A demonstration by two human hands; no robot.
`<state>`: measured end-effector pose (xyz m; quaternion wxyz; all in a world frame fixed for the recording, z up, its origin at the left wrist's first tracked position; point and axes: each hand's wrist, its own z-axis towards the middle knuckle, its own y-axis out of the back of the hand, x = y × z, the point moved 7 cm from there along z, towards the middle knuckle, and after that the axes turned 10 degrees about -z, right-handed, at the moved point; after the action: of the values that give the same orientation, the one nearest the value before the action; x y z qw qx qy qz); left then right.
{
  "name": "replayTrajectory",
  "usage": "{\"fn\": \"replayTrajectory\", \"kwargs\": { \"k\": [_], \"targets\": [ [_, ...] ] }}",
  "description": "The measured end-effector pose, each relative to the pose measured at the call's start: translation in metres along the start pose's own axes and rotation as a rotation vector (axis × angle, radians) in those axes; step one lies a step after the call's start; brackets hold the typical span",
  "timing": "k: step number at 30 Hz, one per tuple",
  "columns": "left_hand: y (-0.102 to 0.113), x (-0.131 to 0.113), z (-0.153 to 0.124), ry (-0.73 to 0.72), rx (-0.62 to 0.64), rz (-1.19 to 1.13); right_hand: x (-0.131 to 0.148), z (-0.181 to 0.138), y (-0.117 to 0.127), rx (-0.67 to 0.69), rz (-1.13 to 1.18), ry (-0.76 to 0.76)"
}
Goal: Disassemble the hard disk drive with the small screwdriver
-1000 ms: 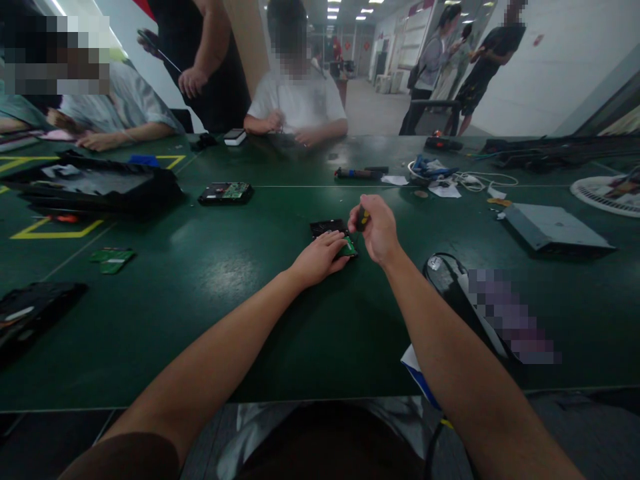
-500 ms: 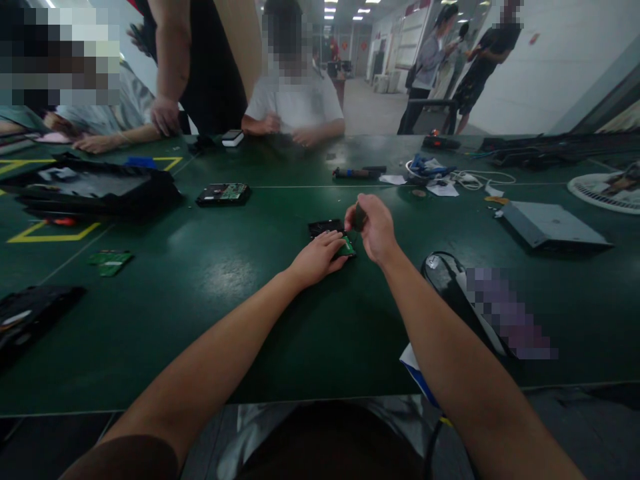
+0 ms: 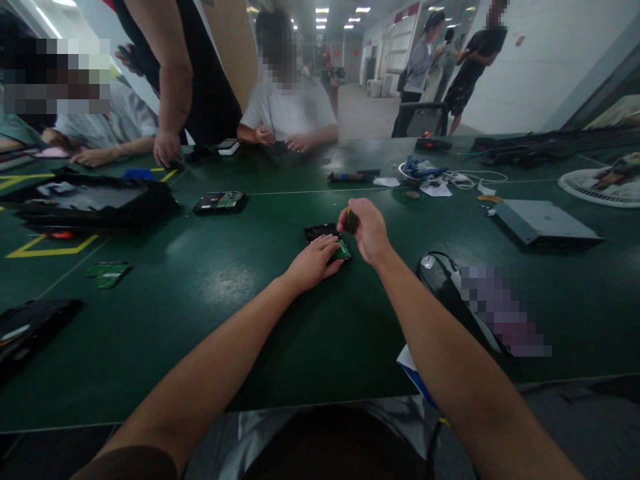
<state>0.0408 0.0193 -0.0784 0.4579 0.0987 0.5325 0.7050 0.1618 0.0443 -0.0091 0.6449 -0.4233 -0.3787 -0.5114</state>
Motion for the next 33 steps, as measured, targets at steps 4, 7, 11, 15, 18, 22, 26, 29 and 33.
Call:
{"fn": "replayTrajectory", "kwargs": {
  "k": [4, 7, 11, 15, 18, 22, 26, 29, 33],
  "targets": [
    [0.0005, -0.0017, 0.0003, -0.006, 0.008, -0.007, -0.0016, 0.0015, 0.0010, -0.013, 0.029, -0.005],
    [0.0010, -0.0022, 0.0003, -0.001, 0.003, -0.013, -0.0028, 0.0034, 0.0033, -0.026, -0.003, -0.008],
    [0.0006, -0.0016, 0.0001, 0.003, -0.008, -0.011, -0.0018, 0.0035, 0.0049, -0.039, -0.053, 0.022],
    [0.0004, -0.0009, 0.0001, 0.006, -0.014, -0.013, -0.0028, 0.0016, 0.0029, -0.031, -0.026, 0.007],
    [0.0005, -0.0014, 0.0004, 0.001, -0.004, -0.010, -0.0024, 0.0013, 0.0009, -0.013, -0.026, 0.003],
    [0.0016, -0.0027, 0.0008, 0.003, 0.009, -0.009, -0.0014, 0.0022, 0.0015, -0.017, -0.024, 0.012],
    [0.0032, -0.0046, 0.0006, 0.002, -0.001, -0.009, -0.0023, 0.0020, 0.0034, -0.034, -0.060, 0.007],
    [0.0031, -0.0048, 0.0003, 0.004, -0.007, -0.005, -0.0018, 0.0008, 0.0018, -0.017, -0.060, 0.021],
    [0.0027, -0.0038, 0.0003, 0.006, -0.013, -0.008, -0.0004, -0.0004, -0.0014, 0.000, 0.005, 0.030]
  ]
}}
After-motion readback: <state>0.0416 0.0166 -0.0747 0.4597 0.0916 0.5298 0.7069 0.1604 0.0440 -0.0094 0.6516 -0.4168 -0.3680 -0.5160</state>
